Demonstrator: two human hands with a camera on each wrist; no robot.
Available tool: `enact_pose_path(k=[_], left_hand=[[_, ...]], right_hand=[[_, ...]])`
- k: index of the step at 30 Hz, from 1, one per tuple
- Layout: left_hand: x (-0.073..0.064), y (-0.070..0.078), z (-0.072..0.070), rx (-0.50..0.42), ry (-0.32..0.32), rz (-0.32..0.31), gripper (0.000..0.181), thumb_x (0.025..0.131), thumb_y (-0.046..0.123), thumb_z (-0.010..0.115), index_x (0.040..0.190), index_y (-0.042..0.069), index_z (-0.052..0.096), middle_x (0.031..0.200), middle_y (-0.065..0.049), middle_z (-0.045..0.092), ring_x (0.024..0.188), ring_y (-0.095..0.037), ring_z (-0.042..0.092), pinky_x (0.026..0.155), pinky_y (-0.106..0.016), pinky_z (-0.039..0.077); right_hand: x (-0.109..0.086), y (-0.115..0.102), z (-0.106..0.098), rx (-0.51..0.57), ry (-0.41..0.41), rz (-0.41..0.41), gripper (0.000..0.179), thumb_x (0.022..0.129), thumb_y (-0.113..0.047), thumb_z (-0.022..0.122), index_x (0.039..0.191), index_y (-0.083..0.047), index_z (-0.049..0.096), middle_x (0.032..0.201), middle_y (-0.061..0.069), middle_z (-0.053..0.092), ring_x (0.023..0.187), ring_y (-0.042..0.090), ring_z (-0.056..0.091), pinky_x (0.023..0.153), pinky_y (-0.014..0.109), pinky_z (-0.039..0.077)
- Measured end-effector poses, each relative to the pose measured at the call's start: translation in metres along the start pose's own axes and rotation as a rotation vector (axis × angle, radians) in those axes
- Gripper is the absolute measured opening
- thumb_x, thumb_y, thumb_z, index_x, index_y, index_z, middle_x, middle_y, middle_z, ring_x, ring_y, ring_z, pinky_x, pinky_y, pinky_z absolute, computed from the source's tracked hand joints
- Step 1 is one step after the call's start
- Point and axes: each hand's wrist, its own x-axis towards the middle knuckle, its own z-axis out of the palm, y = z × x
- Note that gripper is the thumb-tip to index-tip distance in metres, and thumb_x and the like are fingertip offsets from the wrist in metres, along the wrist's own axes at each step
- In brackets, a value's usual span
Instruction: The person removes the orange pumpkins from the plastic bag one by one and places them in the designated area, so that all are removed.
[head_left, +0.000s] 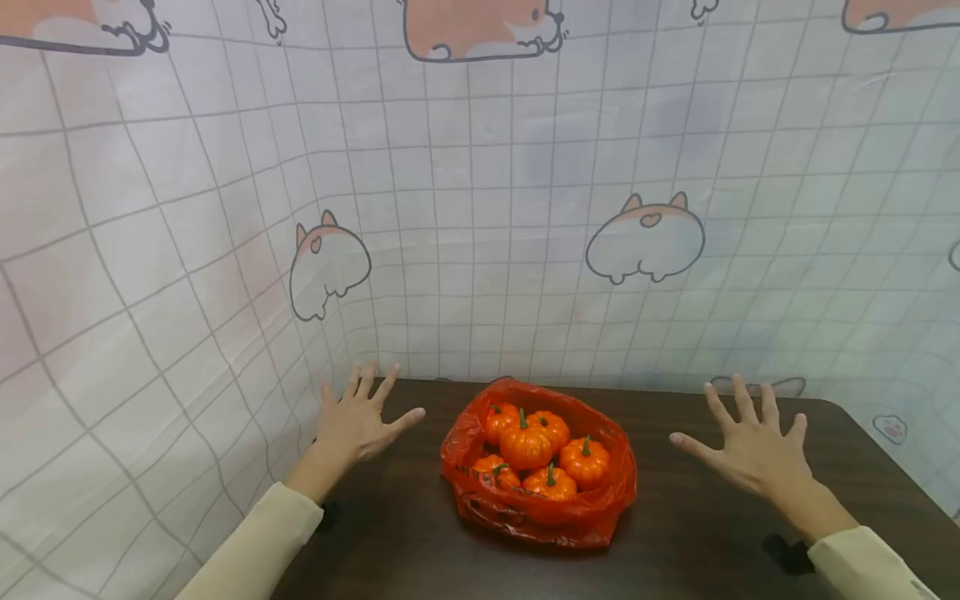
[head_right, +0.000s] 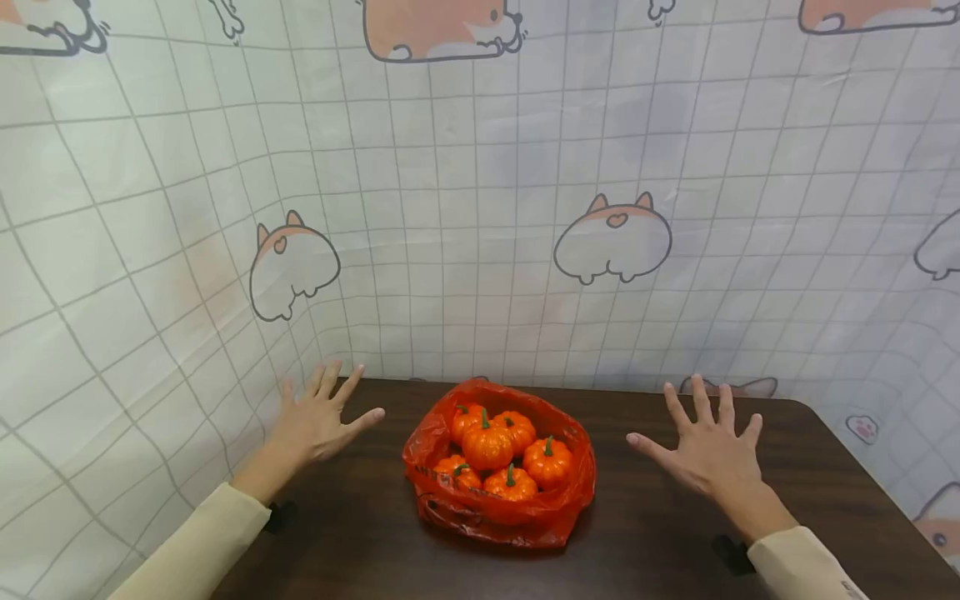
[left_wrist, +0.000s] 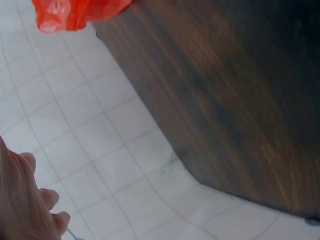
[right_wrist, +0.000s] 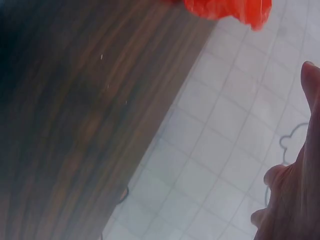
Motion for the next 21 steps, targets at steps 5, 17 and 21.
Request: enact_pose_path(k=[5, 17, 21], left_hand=[[-0.005, 0.010, 0.017, -0.065, 0.021, 0.011, 0.098, 0.087, 0.089, 0.032, 0.165, 0.032, 0.014, 0.173, -0.012, 0.009, 0.158, -0.042, 0.012, 0.116, -0.077, -0.004], [-0.020, 0.041, 0.040, -0.144, 0.038, 0.027, 0.093, 0.090, 0.086, 0.035, 0.165, 0.036, 0.012, 0.174, -0.006, 0.008, 0.160, -0.037, 0.006, 0.117, -0.076, -0.003], [-0.028, 0.054, 0.045, -0.168, 0.052, 0.035, 0.091, 0.090, 0.084, 0.037, 0.164, 0.038, 0.013, 0.173, -0.005, 0.010, 0.160, -0.036, 0.007, 0.117, -0.077, -0.001]], right_hand=[[-0.005, -0.013, 0.010, 0.026, 0.007, -0.015, 0.101, 0.093, -0.079, 0.041, 0.166, -0.021, 0.001, 0.169, 0.027, -0.007, 0.150, 0.062, -0.008, 0.098, 0.091, -0.002], [-0.017, -0.048, 0.029, 0.091, 0.018, -0.034, 0.096, 0.095, -0.075, 0.042, 0.166, -0.022, 0.005, 0.171, 0.023, -0.002, 0.150, 0.062, -0.004, 0.099, 0.090, 0.002], [-0.023, -0.061, 0.033, 0.114, 0.021, -0.047, 0.095, 0.095, -0.074, 0.044, 0.166, -0.021, 0.010, 0.171, 0.023, 0.003, 0.150, 0.062, 0.001, 0.100, 0.090, 0.004]])
